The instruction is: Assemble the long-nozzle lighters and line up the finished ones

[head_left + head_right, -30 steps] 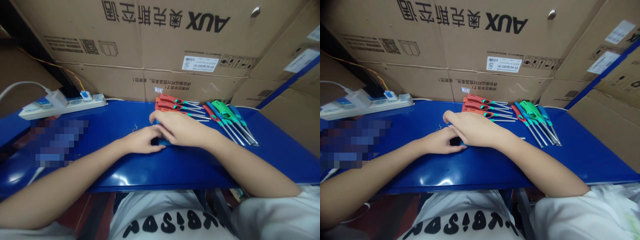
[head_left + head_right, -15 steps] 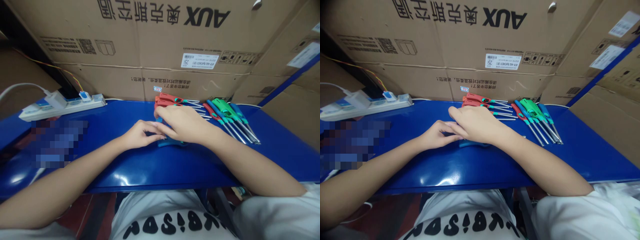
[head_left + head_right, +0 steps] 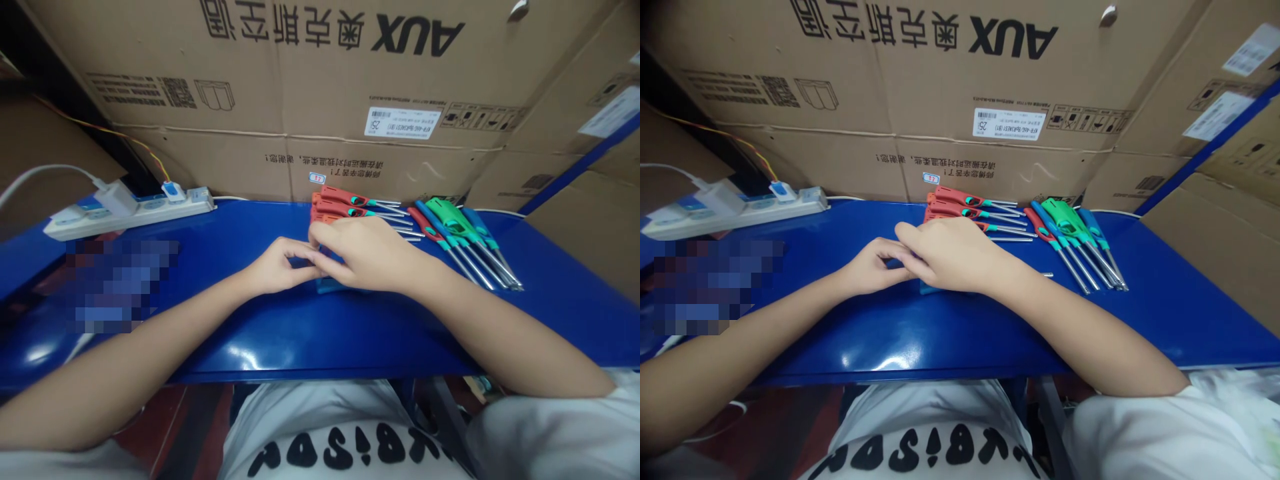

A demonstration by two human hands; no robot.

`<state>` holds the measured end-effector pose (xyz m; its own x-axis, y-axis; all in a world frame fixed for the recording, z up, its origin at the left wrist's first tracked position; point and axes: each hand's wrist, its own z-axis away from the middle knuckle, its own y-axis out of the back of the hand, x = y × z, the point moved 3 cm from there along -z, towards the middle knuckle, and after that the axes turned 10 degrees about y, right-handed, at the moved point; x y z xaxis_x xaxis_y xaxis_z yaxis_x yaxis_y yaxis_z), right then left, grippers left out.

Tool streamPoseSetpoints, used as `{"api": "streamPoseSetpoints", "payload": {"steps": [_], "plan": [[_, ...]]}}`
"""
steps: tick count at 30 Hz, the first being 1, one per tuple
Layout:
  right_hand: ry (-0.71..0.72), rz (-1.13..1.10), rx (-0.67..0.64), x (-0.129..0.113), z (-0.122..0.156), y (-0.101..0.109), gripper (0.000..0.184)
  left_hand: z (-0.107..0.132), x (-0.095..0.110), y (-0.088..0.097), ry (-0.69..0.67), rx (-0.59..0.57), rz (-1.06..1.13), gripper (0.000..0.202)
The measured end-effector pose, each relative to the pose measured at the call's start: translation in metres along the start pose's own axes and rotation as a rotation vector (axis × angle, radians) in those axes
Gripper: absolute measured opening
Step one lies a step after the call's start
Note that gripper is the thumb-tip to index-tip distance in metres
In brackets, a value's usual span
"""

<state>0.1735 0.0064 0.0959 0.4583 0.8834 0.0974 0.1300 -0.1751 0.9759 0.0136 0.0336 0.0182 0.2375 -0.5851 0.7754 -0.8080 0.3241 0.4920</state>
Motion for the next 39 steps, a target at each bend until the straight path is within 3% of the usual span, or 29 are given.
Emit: {"api": "streamPoseSetpoints", "payload": {"steps": [5, 11, 16, 22, 28, 34, 39], "plan": [[-0.005, 0.004, 0.004, -0.0024, -0.0001, 0.0005, 0.031, 0.0003, 0.0008, 0.0005, 0.058, 0.049, 0.001, 0.024], [-0.038, 0.008, 0.025, 0.0011, 0.0004, 0.0000, 0.030, -0.0012, 0.0014, 0.0001, 0.074, -0.039, 0.050, 0.026], [-0.044, -0.003, 0.033, 0.0004, 0.0011, 0.0010, 0.028, -0.0006, 0.0007, 0.0008, 0.082, 0.080, 0.004, 0.023], [-0.068, 0.012, 0.010, 0.0020, 0.0004, 0.0024, 0.033, -0.0020, 0.0009, 0.0016, 0.068, -0.058, 0.054, 0.024], [-0.084, 0.006, 0.003, -0.0002, 0.0003, 0.0059, 0.035, -0.0007, 0.0059, 0.0019, 0.040, 0.074, -0.027, 0.016], [-0.138, 0.019, -0.025, 0.0016, 0.0002, 0.0064, 0.034, -0.0015, 0.0021, 0.0011, 0.043, -0.047, 0.039, 0.022], [-0.117, 0.020, 0.000, 0.0012, 0.0007, 0.0055, 0.033, -0.0012, 0.0042, 0.0040, 0.075, 0.074, -0.085, 0.020]]}}
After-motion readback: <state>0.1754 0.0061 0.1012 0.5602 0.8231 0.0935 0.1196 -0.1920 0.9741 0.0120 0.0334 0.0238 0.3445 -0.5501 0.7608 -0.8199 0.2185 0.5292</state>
